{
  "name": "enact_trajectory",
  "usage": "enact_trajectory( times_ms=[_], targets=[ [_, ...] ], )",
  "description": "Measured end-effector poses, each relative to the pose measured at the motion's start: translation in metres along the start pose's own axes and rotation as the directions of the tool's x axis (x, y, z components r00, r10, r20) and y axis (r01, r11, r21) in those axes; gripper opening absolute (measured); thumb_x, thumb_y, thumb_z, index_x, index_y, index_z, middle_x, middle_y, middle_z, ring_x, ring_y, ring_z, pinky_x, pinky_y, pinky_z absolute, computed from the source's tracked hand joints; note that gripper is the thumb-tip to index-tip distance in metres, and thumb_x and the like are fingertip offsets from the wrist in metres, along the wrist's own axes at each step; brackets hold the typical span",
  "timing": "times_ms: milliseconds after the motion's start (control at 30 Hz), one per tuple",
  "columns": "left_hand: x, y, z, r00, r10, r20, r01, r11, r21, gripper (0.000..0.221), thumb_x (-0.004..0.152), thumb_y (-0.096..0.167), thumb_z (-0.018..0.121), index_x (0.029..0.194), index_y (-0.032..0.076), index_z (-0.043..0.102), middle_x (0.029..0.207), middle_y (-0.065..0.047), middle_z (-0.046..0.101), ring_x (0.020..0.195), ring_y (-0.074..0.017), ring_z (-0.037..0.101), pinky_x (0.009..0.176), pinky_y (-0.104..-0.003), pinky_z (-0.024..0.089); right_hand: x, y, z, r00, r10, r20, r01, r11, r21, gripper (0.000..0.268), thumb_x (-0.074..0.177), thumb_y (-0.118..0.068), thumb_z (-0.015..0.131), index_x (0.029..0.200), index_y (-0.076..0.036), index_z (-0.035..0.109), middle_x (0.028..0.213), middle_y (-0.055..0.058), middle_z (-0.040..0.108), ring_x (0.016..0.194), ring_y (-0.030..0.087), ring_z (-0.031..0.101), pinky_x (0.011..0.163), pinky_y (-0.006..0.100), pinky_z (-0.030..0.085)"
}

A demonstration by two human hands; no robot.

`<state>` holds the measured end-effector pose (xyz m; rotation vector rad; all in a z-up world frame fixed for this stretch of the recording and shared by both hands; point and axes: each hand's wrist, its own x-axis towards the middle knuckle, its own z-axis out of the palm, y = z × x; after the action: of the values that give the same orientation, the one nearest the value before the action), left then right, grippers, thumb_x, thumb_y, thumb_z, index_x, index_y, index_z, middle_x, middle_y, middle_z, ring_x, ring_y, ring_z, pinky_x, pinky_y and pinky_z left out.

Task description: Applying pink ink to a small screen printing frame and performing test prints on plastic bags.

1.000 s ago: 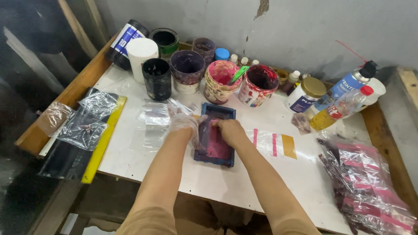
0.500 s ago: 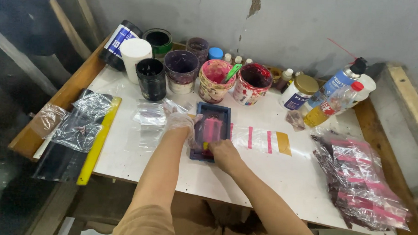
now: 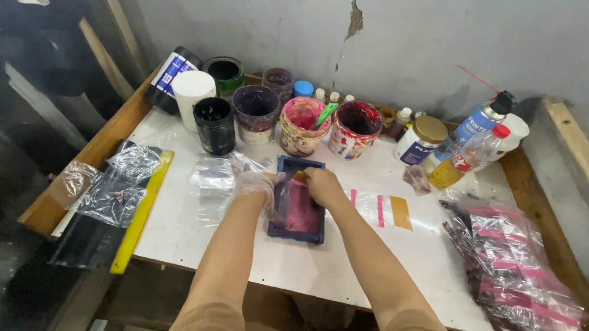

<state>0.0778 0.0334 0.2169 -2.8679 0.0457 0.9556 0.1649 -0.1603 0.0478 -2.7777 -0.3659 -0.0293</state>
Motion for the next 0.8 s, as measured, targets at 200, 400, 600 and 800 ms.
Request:
enact_trajectory(
  times_ms=[200, 400, 600, 800],
  targets=[
    [0.001, 0.0, -0.002, 1.0, 0.022, -0.016, -0.022, 0.999, 0.024, 0.068, 0.098, 0.065, 0.033, 0.158, 0.058, 0.004, 0.174, 0.001, 0.007, 0.157, -0.0429, -0.008, 0.124, -0.063, -0.006, 0.002, -0.01, 0.004, 0.999, -0.046, -0.014, 0.046, 0.999, 0.0, 0.026, 0.097, -0.01, 0.053, 0.111, -0.009, 0.075, 0.096, 0.016, 0.076, 0.097, 0.036, 0.072, 0.09, 0.045, 0.057],
    [0.002, 0.0, -0.004, 0.999, 0.043, -0.018, -0.042, 0.998, 0.048, 0.074, 0.099, 0.061, 0.043, 0.159, 0.056, 0.001, 0.173, 0.007, 0.009, 0.157, -0.0419, -0.007, 0.124, -0.065, -0.006, 0.0, -0.012, 0.013, 0.991, -0.126, -0.053, 0.119, 0.986, -0.116, 0.026, 0.095, -0.013, 0.049, 0.093, -0.013, 0.075, 0.083, 0.011, 0.074, 0.088, 0.032, 0.073, 0.08, 0.042, 0.058],
    [-0.032, -0.004, -0.025, 0.998, 0.052, 0.019, -0.053, 0.998, 0.039, 0.058, 0.106, 0.05, 0.03, 0.157, 0.062, 0.005, 0.173, 0.013, 0.011, 0.16, -0.0363, -0.009, 0.125, -0.061, -0.009, -0.013, -0.021, 0.009, 0.982, -0.188, 0.005, 0.187, 0.976, -0.114, 0.03, 0.094, -0.005, 0.045, 0.094, -0.011, 0.074, 0.085, 0.012, 0.074, 0.089, 0.033, 0.073, 0.079, 0.043, 0.057],
    [-0.01, -0.001, -0.014, 1.0, 0.028, 0.013, -0.028, 0.997, 0.071, 0.054, 0.108, 0.051, 0.023, 0.157, 0.061, 0.004, 0.173, 0.011, 0.011, 0.159, -0.0368, -0.007, 0.122, -0.064, -0.012, -0.053, -0.032, 0.021, 0.97, -0.242, 0.012, 0.241, 0.956, -0.17, 0.034, 0.093, -0.006, 0.042, 0.094, -0.012, 0.076, 0.086, 0.014, 0.075, 0.09, 0.034, 0.074, 0.078, 0.044, 0.057]
  ],
)
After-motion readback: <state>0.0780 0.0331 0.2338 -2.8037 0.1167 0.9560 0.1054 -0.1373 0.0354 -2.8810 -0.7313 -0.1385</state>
